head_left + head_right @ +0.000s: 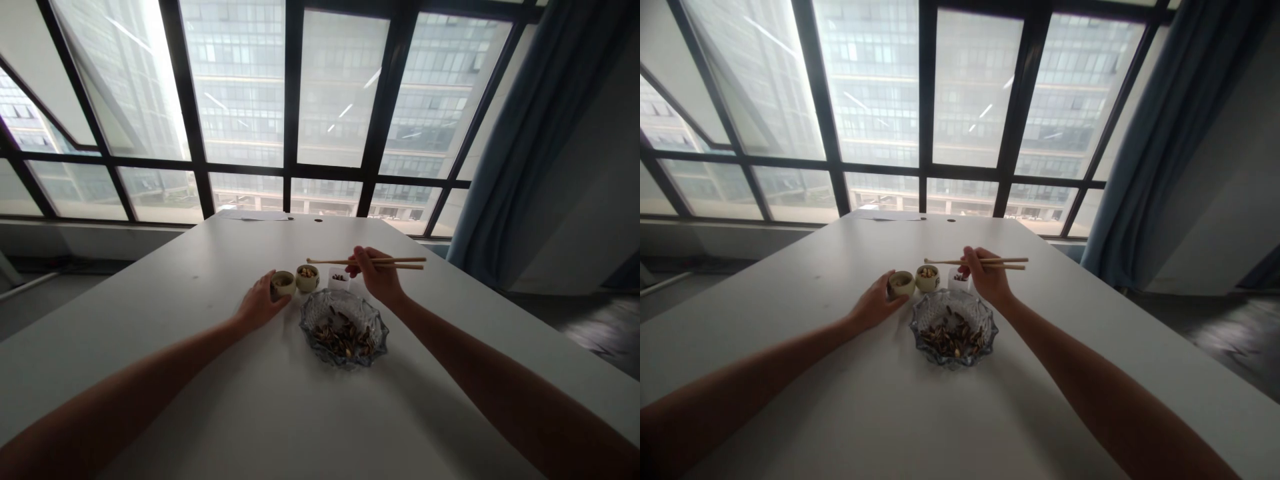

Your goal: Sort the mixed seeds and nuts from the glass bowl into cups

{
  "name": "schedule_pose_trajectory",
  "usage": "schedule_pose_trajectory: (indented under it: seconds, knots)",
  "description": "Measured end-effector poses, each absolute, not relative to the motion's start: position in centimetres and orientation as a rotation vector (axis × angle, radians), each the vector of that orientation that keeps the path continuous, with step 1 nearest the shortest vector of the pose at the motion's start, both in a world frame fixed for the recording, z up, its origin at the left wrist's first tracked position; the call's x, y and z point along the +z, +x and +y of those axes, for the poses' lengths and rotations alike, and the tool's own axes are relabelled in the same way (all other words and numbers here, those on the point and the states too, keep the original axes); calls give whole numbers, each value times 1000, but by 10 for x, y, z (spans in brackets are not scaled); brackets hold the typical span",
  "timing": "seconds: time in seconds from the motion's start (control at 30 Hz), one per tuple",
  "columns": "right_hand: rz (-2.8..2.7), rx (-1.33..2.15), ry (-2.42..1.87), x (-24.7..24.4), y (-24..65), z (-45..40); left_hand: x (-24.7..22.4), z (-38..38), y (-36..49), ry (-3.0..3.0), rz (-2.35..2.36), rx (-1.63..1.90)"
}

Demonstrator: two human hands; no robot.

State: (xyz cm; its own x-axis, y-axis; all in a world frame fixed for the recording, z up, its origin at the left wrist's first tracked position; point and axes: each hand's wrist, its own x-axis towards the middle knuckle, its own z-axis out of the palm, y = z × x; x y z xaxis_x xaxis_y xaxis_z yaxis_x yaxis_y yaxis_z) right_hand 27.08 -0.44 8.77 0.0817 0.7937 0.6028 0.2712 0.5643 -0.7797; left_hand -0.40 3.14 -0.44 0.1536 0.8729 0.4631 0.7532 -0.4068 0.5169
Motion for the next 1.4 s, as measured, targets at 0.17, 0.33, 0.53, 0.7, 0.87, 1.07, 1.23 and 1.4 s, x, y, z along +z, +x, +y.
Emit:
schedule_pose_trajectory:
  seconds: [0.17, 0.33, 0.53, 0.7, 0.87, 1.07, 1.23, 1.4]
  knots:
    - [-1500, 541, -965, 81, 275, 10, -4, 31, -3, 2259, 1616, 1090]
    - [-1462, 512, -960, 93, 308, -15, -7, 33, -2, 2267, 1641, 1086]
    - [-1685, 465, -1121, 80, 340, -60, -7, 34, -3, 2295, 1629, 1035]
    - [-1810, 324, -1205, 53, 354, -63, -10, 36, -3, 2300, 1632, 1055]
    - [-1961, 355, -1056, 47, 343, -65, -11, 38, -2, 2279, 1617, 1080]
    - [-1926, 702, -912, 51, 346, -68, -8, 36, -2, 2261, 1608, 1078]
    - [-1848, 566, -1092, 47, 353, -61, -8, 35, -2, 2283, 1617, 1050]
    - [-2023, 520, -1025, 58, 349, -64, -7, 35, -2, 2281, 1639, 1015]
